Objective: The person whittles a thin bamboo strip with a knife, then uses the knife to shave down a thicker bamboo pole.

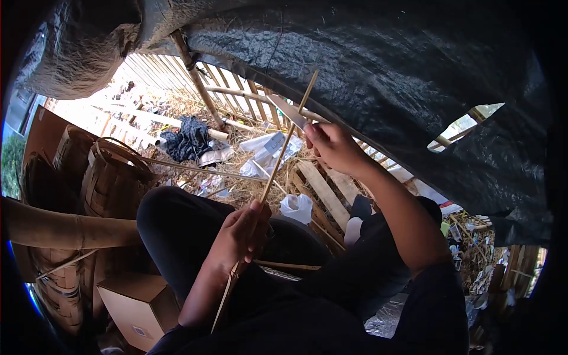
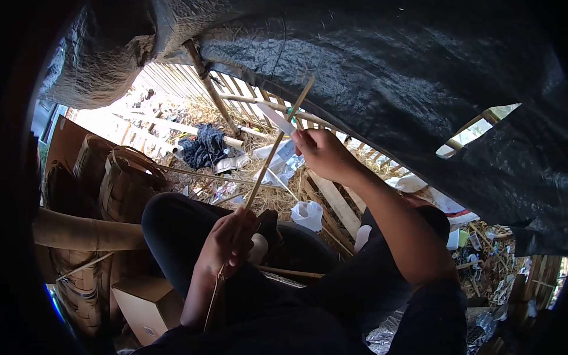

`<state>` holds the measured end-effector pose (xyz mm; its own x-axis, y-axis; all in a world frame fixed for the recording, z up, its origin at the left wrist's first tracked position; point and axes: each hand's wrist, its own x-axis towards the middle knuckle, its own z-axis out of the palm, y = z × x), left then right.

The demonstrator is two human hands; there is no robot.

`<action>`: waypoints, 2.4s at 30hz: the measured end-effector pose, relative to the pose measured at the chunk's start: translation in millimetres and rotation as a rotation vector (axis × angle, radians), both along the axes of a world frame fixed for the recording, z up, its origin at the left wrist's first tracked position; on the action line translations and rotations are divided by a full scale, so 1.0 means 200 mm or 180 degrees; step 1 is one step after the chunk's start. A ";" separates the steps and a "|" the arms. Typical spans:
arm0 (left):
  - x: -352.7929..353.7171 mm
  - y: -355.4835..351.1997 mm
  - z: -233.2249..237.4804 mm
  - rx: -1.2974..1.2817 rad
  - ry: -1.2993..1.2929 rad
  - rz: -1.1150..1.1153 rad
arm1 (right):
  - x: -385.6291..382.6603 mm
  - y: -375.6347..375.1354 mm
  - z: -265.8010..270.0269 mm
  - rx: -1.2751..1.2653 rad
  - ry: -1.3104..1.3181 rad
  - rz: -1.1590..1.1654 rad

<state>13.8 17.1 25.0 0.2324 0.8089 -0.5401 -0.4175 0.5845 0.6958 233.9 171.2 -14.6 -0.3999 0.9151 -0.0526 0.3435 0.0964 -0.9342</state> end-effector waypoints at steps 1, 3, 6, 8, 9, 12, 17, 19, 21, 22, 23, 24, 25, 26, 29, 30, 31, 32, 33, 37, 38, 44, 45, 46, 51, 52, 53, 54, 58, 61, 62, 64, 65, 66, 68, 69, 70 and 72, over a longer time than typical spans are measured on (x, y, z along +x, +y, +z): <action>0.00 0.01 -0.04 -0.0030 0.0261 -0.0138 | 0.03 0.04 -0.01 0.0172 -0.0560 0.0132; 0.02 0.01 -0.08 -0.0017 0.0675 -0.0285 | 0.07 0.12 -0.04 0.0122 -0.0776 0.0337; 0.01 0.03 -0.15 0.0262 -0.0022 -0.0421 | 0.14 0.18 -0.14 0.0251 -0.1144 0.0569; 0.04 0.05 -0.07 0.0243 0.0032 -0.0553 | 0.16 0.18 -0.24 0.0858 -0.0469 -0.0051; 0.05 0.05 -0.04 0.0195 0.0104 -0.0662 | 0.15 0.15 -0.14 0.0799 -0.0643 -0.0081; 0.02 0.04 -0.02 -0.0093 -0.0036 -0.0606 | 0.19 0.13 -0.02 0.0447 -0.0677 -0.0103; 0.01 0.05 -0.04 -0.0261 -0.0228 -0.0297 | 0.25 0.22 -0.13 0.0669 -0.0435 -0.0099; 0.03 0.05 -0.05 -0.0334 -0.0459 -0.0172 | 0.23 0.22 -0.16 0.0817 -0.0600 -0.0083; 0.05 0.06 -0.04 -0.0297 -0.0493 -0.0110 | 0.18 0.23 -0.17 0.0643 -0.0024 -0.0258; 0.05 0.06 -0.04 -0.0242 -0.0534 -0.0054 | 0.16 0.22 -0.15 0.0642 -0.0025 -0.0255; 0.05 0.07 -0.04 -0.0235 -0.0535 -0.0051 | 0.13 0.22 -0.13 0.0526 -0.0200 -0.0357; 0.04 0.07 -0.05 -0.0213 -0.0629 -0.0073 | 0.12 0.22 -0.11 0.0407 -0.0373 -0.0459; 0.03 0.07 -0.05 -0.0194 -0.0720 -0.0101 | 0.11 0.22 -0.11 0.0409 -0.0369 -0.0462; 0.03 0.06 -0.06 -0.0191 -0.0714 -0.0103 | 0.10 0.21 -0.11 0.0302 -0.0408 -0.0282; 0.02 0.06 -0.07 -0.0195 -0.1005 -0.0008 | 0.04 0.15 -0.04 -0.0193 -0.0344 0.0181; 0.02 0.06 -0.07 -0.0218 -0.0927 -0.0039 | 0.00 0.10 -0.02 -0.0590 -0.0243 0.0456; 0.02 0.07 -0.07 -0.0239 -0.0851 -0.0059 | -0.05 0.02 -0.03 -0.0270 -0.0069 0.0518; 0.03 0.06 -0.08 -0.0239 -0.0841 -0.0044 | -0.07 -0.03 0.00 -0.0091 -0.0007 0.0586; 0.03 0.06 -0.08 -0.0265 -0.0855 -0.0059 | -0.07 -0.03 0.01 -0.0176 -0.0042 0.0641; 0.04 0.06 -0.06 -0.0312 -0.1171 -0.0033 | -0.01 0.06 -0.02 0.0067 -0.0205 0.0406; 0.03 0.06 -0.06 -0.0303 -0.1178 -0.0031 | 0.02 0.10 -0.04 -0.0016 -0.0220 0.0272; 0.02 0.06 -0.07 -0.0349 -0.1869 0.0073 | -0.13 -0.17 0.07 -0.0043 0.0227 0.0456; 0.02 0.06 -0.07 -0.0402 -0.1851 0.0121 | -0.10 -0.14 0.07 0.0305 0.0123 0.0539; 0.02 0.05 -0.07 -0.0464 -0.1838 0.0169 | -0.08 -0.09 0.08 -0.0177 -0.0104 0.0333; 0.02 0.06 -0.03 -0.0110 -0.0669 0.0034 | -0.04 -0.01 -0.04 0.0377 -0.0379 -0.0059; 0.01 0.06 -0.01 -0.0106 -0.0259 -0.0023 | -0.09 -0.06 -0.05 0.0592 -0.0199 -0.0027; 0.01 0.06 -0.02 -0.0104 -0.0267 -0.0011 | -0.10 -0.08 -0.03 0.0871 -0.0394 -0.0018; 0.01 0.05 -0.03 -0.0113 -0.0121 -0.0004 | -0.09 -0.06 -0.04 0.0855 -0.0395 -0.0014; 0.00 0.04 -0.06 0.0030 0.0449 -0.0220 | -0.01 0.16 -0.08 0.0442 -0.0641 -0.0098; -0.03 0.04 -0.07 0.0130 0.0431 -0.0232 | -0.10 -0.02 -0.05 0.0047 -0.0425 0.0498; -0.03 0.03 -0.07 0.0109 0.0422 -0.0226 | -0.12 -0.05 -0.10 0.0289 -0.0266 0.0423; -0.03 0.03 -0.09 0.0135 0.0564 -0.0336 | -0.07 0.02 -0.08 -0.0199 -0.0405 0.0387; -0.02 0.03 -0.08 0.0122 0.0552 -0.0329 | -0.04 0.08 -0.12 0.0111 -0.0456 0.0244; -0.02 0.03 -0.06 0.0128 0.0550 -0.0360 | -0.02 0.13 -0.10 0.0178 -0.0460 0.0120; -0.03 0.04 -0.05 0.0125 0.0522 -0.0384 | -0.06 0.07 -0.09 0.0123 -0.0431 0.0046; -0.04 0.04 -0.04 0.0107 0.0561 -0.0353 | -0.10 0.01 -0.08 -0.0099 -0.0271 0.0275; -0.05 0.03 -0.05 0.0078 0.0599 -0.0326 | -0.12 -0.05 -0.08 0.0129 -0.0233 0.0364; -0.05 0.03 -0.06 0.0030 0.0542 -0.0295 | -0.10 -0.02 -0.10 0.0129 -0.0291 0.0429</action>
